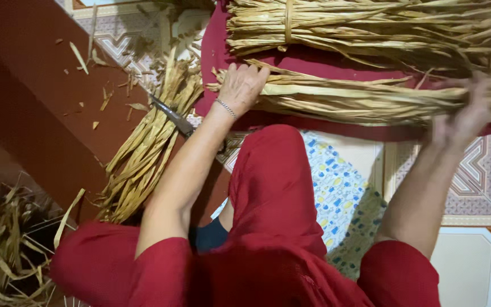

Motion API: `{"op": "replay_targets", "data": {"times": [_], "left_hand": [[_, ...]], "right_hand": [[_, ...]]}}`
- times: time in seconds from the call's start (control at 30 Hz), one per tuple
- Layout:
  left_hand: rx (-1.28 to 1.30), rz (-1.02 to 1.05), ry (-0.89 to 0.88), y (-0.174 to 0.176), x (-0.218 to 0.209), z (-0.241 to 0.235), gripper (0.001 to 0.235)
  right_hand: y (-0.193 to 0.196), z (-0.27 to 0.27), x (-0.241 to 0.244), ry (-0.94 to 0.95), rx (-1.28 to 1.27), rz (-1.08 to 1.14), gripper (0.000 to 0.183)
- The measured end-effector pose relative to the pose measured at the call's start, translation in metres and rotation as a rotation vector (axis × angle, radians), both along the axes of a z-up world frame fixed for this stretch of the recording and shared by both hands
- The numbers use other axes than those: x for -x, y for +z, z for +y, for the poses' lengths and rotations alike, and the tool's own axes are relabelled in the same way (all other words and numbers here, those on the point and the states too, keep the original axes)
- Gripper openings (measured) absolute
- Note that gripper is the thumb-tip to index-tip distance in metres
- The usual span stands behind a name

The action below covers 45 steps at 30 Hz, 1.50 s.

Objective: The person uses shears to cut dried plant stalks into shorter pieces. They repeatedly pick up stalks, trim them, and place the cut pieces into a pile on the floor.

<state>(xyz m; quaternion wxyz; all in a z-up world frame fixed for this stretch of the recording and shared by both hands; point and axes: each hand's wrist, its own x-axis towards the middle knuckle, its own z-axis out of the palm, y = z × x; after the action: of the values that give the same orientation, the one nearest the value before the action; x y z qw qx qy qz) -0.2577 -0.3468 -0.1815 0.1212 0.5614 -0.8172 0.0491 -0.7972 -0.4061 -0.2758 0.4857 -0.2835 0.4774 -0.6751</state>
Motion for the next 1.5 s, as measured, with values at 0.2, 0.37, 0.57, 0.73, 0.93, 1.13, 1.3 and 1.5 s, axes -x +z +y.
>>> {"op": "replay_targets", "data": {"times": [0.2, 0.37, 0.57, 0.73, 0.93, 1.13, 1.3, 1.5], "left_hand": [[-0.138, -0.052, 0.021, -0.057, -0.006, 0.001, 0.032], [-0.170, -0.075, 0.031, -0.065, -0.012, -0.003, 0.039], [-0.467, 0.030, 0.127, -0.044, -0.007, -0.014, 0.071], [-0.461, -0.015, 0.131, -0.009, 0.001, -0.010, 0.097], [-0.139, 0.299, 0.209, -0.011, -0.036, 0.025, 0.121], [-0.114, 1.488, 0.613, -0.067, -0.061, 0.047, 0.075], [-0.111, 1.476, 0.519, -0.080, -0.056, 0.031, 0.088], [-0.276, 1.432, 0.513, -0.082, -0.024, 0.028, 0.090]], "right_hand": [[-0.063, 0.007, 0.026, 0.006, -0.258, 0.210, 0.032], [0.000, 0.040, 0.037, -0.038, -0.267, 1.461, 0.032], [0.085, 0.054, -0.099, 0.025, 0.327, 1.650, 0.026], [0.058, 0.061, -0.257, 0.568, 0.515, 1.773, 0.088], [0.025, 0.053, -0.291, 0.613, 0.509, 1.768, 0.082], [0.035, 0.052, -0.283, 0.654, 0.575, 1.669, 0.085], [0.043, 0.049, -0.281, 0.669, 0.554, 1.679, 0.089], [0.046, 0.045, -0.275, 0.655, 0.506, 1.695, 0.093]]}}
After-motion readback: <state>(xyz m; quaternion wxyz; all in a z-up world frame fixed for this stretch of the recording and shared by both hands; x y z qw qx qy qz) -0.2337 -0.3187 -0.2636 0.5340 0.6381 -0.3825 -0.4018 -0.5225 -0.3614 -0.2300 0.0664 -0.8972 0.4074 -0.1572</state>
